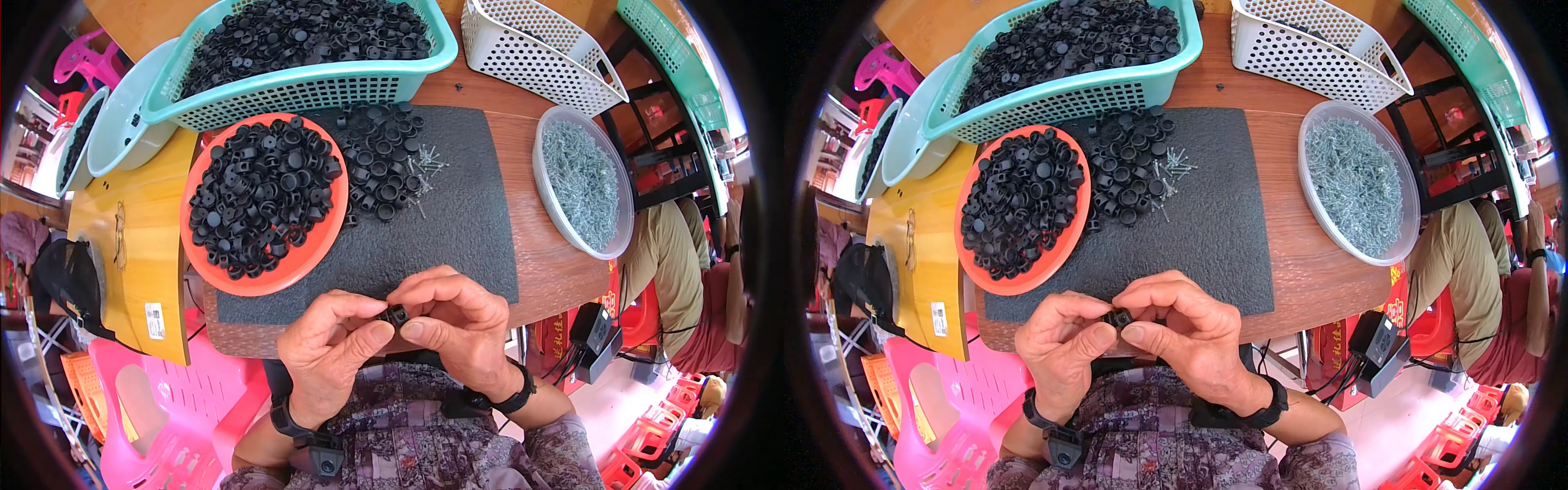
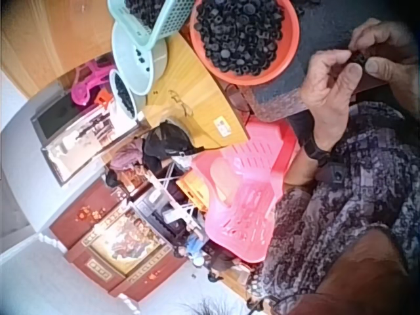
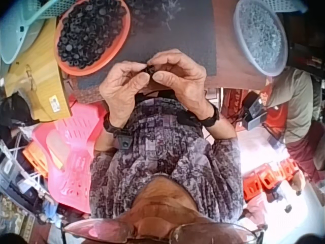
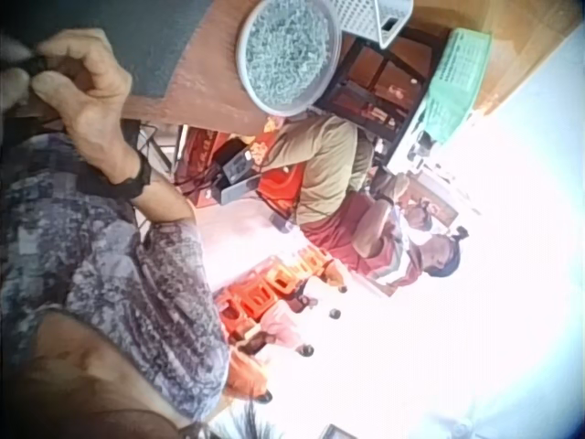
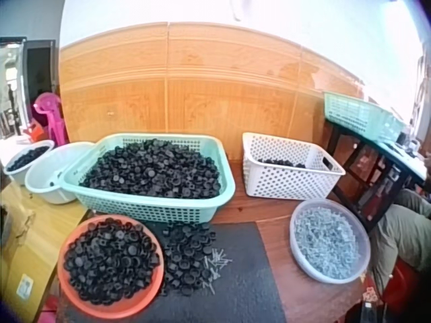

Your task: The person picks up a black plastic component and a metal screw, inserts the screw into the component, and places the assembled unit into a white basket, repeating the process throughout the video.

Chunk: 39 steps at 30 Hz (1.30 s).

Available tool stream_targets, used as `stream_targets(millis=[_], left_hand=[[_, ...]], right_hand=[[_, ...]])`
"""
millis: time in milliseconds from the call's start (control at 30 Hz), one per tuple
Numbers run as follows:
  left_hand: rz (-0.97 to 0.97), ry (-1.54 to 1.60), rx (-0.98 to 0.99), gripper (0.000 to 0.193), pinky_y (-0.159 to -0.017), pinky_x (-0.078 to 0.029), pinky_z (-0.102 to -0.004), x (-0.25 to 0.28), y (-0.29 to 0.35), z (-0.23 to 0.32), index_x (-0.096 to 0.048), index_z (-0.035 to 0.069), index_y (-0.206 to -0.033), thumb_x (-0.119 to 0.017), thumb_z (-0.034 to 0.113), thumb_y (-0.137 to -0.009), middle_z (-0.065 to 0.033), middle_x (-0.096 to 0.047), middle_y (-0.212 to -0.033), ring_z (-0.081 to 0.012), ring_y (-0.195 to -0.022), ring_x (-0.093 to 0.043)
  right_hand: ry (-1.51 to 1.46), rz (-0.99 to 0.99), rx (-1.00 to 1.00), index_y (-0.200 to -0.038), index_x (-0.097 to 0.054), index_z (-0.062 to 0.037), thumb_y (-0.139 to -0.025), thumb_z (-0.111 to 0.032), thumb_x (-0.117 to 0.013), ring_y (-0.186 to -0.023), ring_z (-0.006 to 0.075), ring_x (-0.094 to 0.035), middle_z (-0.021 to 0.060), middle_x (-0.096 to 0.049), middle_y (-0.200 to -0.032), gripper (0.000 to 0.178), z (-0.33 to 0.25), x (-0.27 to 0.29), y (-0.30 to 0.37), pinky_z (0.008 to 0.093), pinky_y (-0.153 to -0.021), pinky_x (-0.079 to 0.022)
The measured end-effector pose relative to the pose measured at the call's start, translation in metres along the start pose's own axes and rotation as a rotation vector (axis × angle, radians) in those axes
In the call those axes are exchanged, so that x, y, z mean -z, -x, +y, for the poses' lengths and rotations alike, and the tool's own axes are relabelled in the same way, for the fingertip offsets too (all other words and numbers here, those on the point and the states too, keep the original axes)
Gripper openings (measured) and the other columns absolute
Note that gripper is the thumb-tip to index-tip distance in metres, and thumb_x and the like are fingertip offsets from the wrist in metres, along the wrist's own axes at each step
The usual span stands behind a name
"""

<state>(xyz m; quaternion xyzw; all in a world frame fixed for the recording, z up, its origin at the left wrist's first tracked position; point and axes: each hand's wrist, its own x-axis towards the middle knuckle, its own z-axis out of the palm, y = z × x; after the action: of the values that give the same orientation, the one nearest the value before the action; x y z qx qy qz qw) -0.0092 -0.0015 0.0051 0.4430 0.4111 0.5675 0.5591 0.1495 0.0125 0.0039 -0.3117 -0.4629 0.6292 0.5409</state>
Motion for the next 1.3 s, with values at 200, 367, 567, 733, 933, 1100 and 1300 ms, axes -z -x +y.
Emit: stream_targets(millis=[200,367,567,733,933,1100,1300], left_hand=[[-0.017,-0.028,-0.028,0.020,-0.073,-0.050,-0.0223,-0.001,0.000,0.004,-0.060,-0.004,-0.099,-0.067,-0.003,-0.080,-0.0073,-0.060,-0.090,-0.0119,-0.083,-0.060],[0.068,0.075,0.061,0.021,-0.069,-0.049,-0.0227,-0.010,0.000,0.010,-0.059,-0.005,-0.093,-0.071,0.000,-0.076,-0.0081,-0.061,-0.085,-0.0129,-0.076,-0.061],[0.080,0.109,0.094,0.021,-0.070,-0.050,-0.0221,-0.013,0.000,0.014,-0.059,-0.005,-0.093,-0.071,-0.001,-0.077,-0.0081,-0.062,-0.086,-0.0122,-0.078,-0.061],[0.061,0.092,0.124,0.018,-0.071,-0.053,-0.0240,-0.012,0.001,0.018,-0.058,-0.006,-0.094,-0.067,-0.004,-0.079,-0.0093,-0.063,-0.086,-0.0140,-0.080,-0.063],[0.047,-0.075,0.048,0.014,-0.067,-0.052,-0.0228,-0.009,0.000,0.014,-0.060,-0.005,-0.092,-0.067,-0.003,-0.080,-0.0082,-0.064,-0.084,-0.0112,-0.078,-0.062],[0.061,-0.134,0.081,0.015,-0.062,-0.049,-0.0203,-0.008,0.001,0.014,-0.062,-0.004,-0.090,-0.070,0.001,-0.078,-0.0058,-0.064,-0.083,-0.0080,-0.074,-0.060],[0.067,-0.167,0.071,0.016,-0.061,-0.049,-0.0206,-0.006,0.001,0.012,-0.063,-0.003,-0.090,-0.071,0.002,-0.078,-0.0056,-0.064,-0.081,-0.0077,-0.073,-0.060]], right_hand=[[-0.188,0.061,-0.085,-0.102,-0.059,0.0048,-0.080,0.007,-0.062,-0.087,0.0138,-0.059,0.0142,-0.059,-0.108,0.022,0.006,0.002,0.002,0.0251,-0.073,-0.050],[-0.492,0.103,-0.287,-0.104,-0.059,0.0015,-0.082,0.003,-0.062,-0.087,0.0151,-0.060,0.0156,-0.062,-0.106,0.022,0.006,0.006,0.000,0.0266,-0.075,-0.051],[-0.517,0.094,-0.308,-0.105,-0.058,0.0010,-0.082,0.003,-0.061,-0.085,0.0152,-0.060,0.0162,-0.061,-0.107,0.023,0.007,0.008,0.001,0.0265,-0.076,-0.050],[-0.515,0.090,-0.314,-0.104,-0.058,0.0011,-0.082,0.004,-0.061,-0.085,0.0150,-0.060,0.0163,-0.061,-0.107,0.023,0.006,0.006,0.002,0.0265,-0.076,-0.051],[-0.497,0.112,-0.323,-0.104,-0.058,0.0012,-0.082,0.005,-0.061,-0.086,0.0153,-0.061,0.0163,-0.061,-0.107,0.023,0.005,0.005,0.001,0.0263,-0.076,-0.051],[-0.464,0.112,-0.305,-0.104,-0.058,0.0011,-0.081,0.006,-0.062,-0.089,0.0157,-0.061,0.0166,-0.061,-0.107,0.023,0.008,0.004,0.002,0.0268,-0.076,-0.051],[-0.450,0.105,-0.290,-0.103,-0.058,0.0015,-0.081,0.006,-0.062,-0.091,0.0168,-0.061,0.0169,-0.061,-0.107,0.023,0.009,0.003,0.003,0.0278,-0.077,-0.052]])
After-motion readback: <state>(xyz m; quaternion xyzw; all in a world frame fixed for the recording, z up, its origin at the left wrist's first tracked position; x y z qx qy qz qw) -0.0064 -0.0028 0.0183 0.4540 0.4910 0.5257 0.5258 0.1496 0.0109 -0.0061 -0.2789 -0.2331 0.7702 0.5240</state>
